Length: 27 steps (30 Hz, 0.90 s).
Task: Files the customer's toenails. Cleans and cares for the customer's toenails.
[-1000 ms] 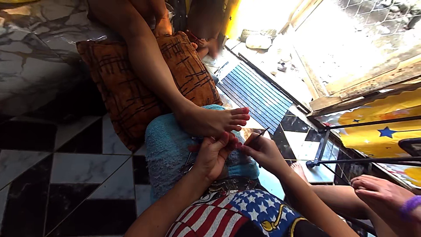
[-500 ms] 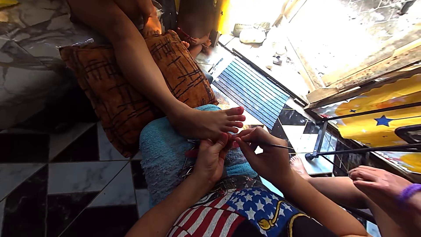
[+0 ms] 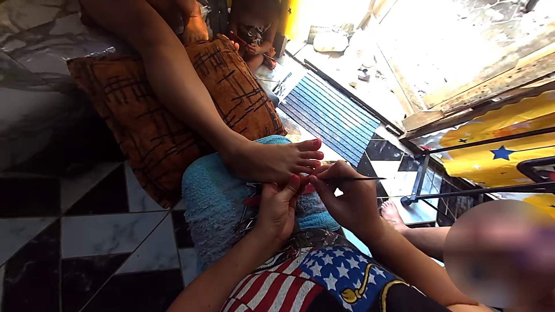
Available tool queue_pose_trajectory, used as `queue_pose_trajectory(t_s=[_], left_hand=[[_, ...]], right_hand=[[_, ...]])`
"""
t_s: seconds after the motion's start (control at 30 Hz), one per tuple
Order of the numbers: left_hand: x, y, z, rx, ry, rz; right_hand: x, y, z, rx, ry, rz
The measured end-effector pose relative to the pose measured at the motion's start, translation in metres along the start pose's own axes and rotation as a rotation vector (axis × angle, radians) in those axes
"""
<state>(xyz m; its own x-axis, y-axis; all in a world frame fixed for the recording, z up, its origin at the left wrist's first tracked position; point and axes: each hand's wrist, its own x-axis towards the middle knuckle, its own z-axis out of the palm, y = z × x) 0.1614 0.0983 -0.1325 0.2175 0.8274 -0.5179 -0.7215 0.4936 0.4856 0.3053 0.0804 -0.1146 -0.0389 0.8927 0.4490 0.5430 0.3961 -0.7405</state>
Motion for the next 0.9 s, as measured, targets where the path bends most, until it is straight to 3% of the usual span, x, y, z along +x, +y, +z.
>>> queue_pose_trajectory(t_s=[0.27,0.9], left_hand=[[-0.0004,-0.0003,0.0006,-0.012,-0.005,0.012],[-0.0031,0.0017,-0.0001,0.003,-0.014,0.027]], right_hand=[[-0.0029,-0.0007,0.0005,-0.03,-0.006,-0.075],[-0.0015,-0.0046,-0.0028,0.035,-0.027,-0.055]])
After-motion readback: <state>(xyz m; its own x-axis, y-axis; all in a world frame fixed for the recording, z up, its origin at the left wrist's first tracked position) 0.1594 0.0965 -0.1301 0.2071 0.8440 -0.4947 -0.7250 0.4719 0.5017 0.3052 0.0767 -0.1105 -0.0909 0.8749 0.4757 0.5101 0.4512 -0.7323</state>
